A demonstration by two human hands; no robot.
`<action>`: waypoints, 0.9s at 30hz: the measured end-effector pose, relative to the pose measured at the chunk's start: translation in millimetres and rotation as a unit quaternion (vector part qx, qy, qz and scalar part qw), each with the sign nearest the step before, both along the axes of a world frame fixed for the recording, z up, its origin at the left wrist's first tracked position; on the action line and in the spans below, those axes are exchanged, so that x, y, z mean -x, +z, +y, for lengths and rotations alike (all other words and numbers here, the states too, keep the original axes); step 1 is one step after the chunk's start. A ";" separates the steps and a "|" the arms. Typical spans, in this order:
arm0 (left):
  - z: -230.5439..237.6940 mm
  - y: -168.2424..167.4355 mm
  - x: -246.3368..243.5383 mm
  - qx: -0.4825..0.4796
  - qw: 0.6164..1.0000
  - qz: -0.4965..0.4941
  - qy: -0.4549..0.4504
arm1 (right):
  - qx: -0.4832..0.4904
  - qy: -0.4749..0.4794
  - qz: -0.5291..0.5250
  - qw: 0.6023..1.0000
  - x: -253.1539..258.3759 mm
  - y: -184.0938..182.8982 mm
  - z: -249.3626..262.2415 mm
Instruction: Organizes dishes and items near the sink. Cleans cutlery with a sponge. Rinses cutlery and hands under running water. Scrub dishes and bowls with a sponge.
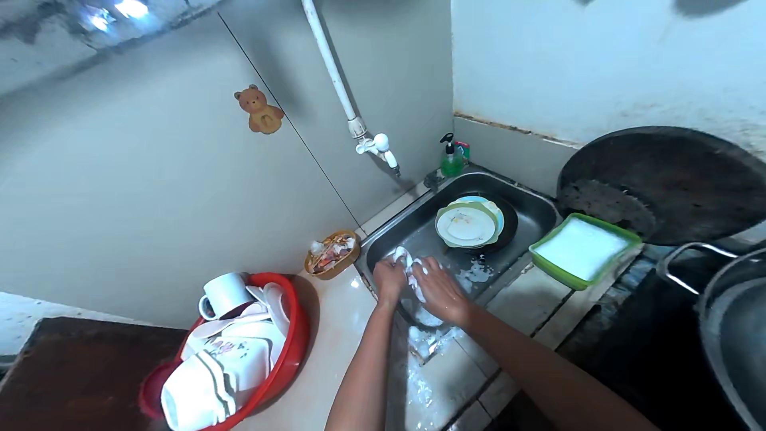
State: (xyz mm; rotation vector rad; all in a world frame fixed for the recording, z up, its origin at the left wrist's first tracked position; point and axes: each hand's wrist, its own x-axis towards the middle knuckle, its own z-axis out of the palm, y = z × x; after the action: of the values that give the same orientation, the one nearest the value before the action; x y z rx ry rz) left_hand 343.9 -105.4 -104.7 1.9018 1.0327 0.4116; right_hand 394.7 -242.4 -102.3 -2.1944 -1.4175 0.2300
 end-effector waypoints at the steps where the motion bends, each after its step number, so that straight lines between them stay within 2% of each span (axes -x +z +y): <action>1: 2.5 4.0 2.5 -0.001 1.000 -0.018 0.010 | 0.000 0.004 0.003 1.000 1.1 -2.6 -4.1; 3: 13.1 12.3 7.7 -0.009 0.999 -0.042 0.033 | 0.011 -0.013 0.057 0.998 2.8 -9.6 -19.2; 6: 17.2 21.5 12.0 -0.042 0.999 -0.019 0.027 | 0.003 -0.111 0.165 0.980 2.6 -14.7 -28.3; 10: 5.7 26.1 12.9 -0.084 0.995 0.056 -0.015 | 0.060 -0.143 0.166 0.974 -1.7 -2.1 -13.8; 15: -4.7 28.0 15.1 -0.118 0.990 0.060 -0.038 | 0.085 -0.138 0.200 0.966 -5.8 -2.3 -8.2; 18: -5.6 24.2 19.6 -0.093 0.994 0.024 -0.053 | 0.073 -0.140 0.266 0.951 -9.3 -1.1 -10.6; 20: -8.7 22.6 26.8 -0.054 0.994 0.004 -0.097 | 0.058 -0.141 0.298 0.942 -11.2 -0.1 -13.2; 23: -16.3 29.0 38.1 -0.014 0.987 0.006 -0.158 | 0.028 -0.142 0.316 0.938 -13.1 4.0 -14.1; 27: -25.5 34.6 40.1 0.010 0.986 0.011 -0.164 | -0.001 -0.151 0.332 0.931 -16.6 9.3 -14.6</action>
State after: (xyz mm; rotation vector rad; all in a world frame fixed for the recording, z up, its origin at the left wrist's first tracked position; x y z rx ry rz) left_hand 303.8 -131.0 -70.1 2.0166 0.7144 0.1893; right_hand 411.3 -257.0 -93.0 -2.0078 -0.6982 0.7695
